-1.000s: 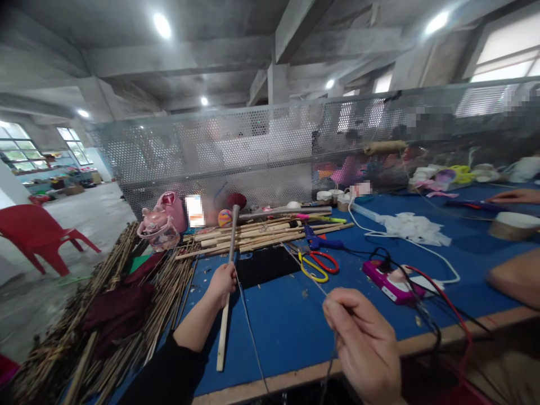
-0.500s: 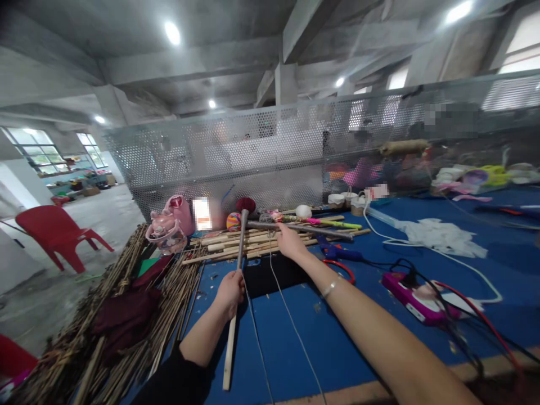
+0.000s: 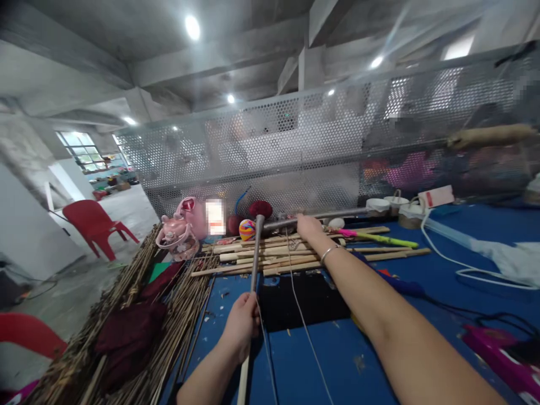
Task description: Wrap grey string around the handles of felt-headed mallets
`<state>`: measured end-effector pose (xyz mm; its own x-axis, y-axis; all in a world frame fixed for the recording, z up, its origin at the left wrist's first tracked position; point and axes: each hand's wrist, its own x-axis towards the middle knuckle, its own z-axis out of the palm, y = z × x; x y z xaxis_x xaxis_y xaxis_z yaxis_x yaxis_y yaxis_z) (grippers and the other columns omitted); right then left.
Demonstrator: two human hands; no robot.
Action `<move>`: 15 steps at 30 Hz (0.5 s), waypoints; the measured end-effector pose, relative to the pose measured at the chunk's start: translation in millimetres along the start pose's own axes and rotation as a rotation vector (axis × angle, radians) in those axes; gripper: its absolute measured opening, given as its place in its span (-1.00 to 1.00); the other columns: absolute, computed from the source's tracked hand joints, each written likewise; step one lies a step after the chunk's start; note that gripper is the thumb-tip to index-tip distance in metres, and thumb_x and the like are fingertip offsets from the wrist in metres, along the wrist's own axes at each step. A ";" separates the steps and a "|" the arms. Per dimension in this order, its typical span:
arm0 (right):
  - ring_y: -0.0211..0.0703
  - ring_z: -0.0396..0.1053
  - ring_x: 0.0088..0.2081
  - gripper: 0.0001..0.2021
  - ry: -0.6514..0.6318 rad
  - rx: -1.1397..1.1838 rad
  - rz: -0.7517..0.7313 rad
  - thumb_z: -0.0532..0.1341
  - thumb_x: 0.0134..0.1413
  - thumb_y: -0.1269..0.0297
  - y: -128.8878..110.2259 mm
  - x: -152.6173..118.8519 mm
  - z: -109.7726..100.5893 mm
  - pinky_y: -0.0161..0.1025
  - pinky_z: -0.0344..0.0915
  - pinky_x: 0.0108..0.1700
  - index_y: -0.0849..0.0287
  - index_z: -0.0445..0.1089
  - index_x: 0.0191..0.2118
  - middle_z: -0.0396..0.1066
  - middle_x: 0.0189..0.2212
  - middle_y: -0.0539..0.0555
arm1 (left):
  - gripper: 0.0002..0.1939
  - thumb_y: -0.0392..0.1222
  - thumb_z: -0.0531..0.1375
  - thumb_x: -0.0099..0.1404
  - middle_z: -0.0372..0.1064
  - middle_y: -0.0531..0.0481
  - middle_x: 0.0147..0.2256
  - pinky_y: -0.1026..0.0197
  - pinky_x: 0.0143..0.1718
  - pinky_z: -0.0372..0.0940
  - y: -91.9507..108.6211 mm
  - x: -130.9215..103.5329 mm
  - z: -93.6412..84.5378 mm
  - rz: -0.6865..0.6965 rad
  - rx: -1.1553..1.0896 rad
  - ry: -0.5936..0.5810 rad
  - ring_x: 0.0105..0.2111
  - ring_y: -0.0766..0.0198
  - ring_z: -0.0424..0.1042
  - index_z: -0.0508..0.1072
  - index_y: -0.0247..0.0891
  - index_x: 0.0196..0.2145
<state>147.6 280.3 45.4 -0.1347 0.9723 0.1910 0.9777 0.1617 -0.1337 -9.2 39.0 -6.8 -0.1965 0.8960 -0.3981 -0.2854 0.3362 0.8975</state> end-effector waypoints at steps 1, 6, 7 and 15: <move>0.04 0.34 -0.15 -0.69 -0.020 0.013 -0.008 0.07 0.03 0.40 1.8 5.8 1.5 -0.16 0.17 -0.15 0.42 0.25 -0.08 0.38 -0.24 0.41 | -0.67 0.07 0.03 0.14 -0.09 0.22 -0.70 0.40 -0.76 -0.29 0.0 0.4 0.4 -0.006 0.002 -0.003 -0.78 0.52 -0.11 0.05 -0.20 -0.55; -0.08 0.34 -0.15 -0.58 -0.064 0.085 -0.046 0.04 0.05 0.35 7.5 12.9 5.3 -0.28 0.16 -0.16 0.39 0.13 0.05 0.36 -0.17 0.34 | -0.68 0.07 0.05 0.12 -0.09 0.22 -0.67 0.41 -0.76 -0.31 -1.9 3.8 1.0 -0.013 0.004 0.002 -0.78 0.54 -0.11 0.06 -0.20 -0.52; -0.07 0.34 -0.15 -0.57 -0.050 0.091 -0.024 0.02 0.07 0.32 6.0 9.5 6.4 -0.27 0.17 -0.17 0.40 0.11 0.06 0.36 -0.17 0.34 | -0.68 0.07 0.05 0.12 -0.08 0.22 -0.67 0.41 -0.76 -0.30 -2.3 4.1 0.9 -0.008 0.010 0.004 -0.78 0.54 -0.10 0.06 -0.20 -0.53; 0.10 0.33 -0.16 -0.59 -0.058 0.167 0.061 0.09 -0.03 0.06 -20.5 -21.7 28.8 -0.16 0.17 -0.19 0.36 0.42 -0.28 0.38 -0.24 0.36 | -0.69 0.07 0.02 0.14 -0.08 0.23 -0.67 0.42 -0.76 -0.27 0.0 0.6 1.8 0.002 0.007 -0.014 -0.77 0.54 -0.11 0.05 -0.20 -0.52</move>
<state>125.8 260.7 16.0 -0.0897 0.9885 0.1215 0.9446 0.1231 -0.3042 -7.7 40.0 -6.8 -0.1839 0.9006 -0.3937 -0.2787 0.3364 0.8995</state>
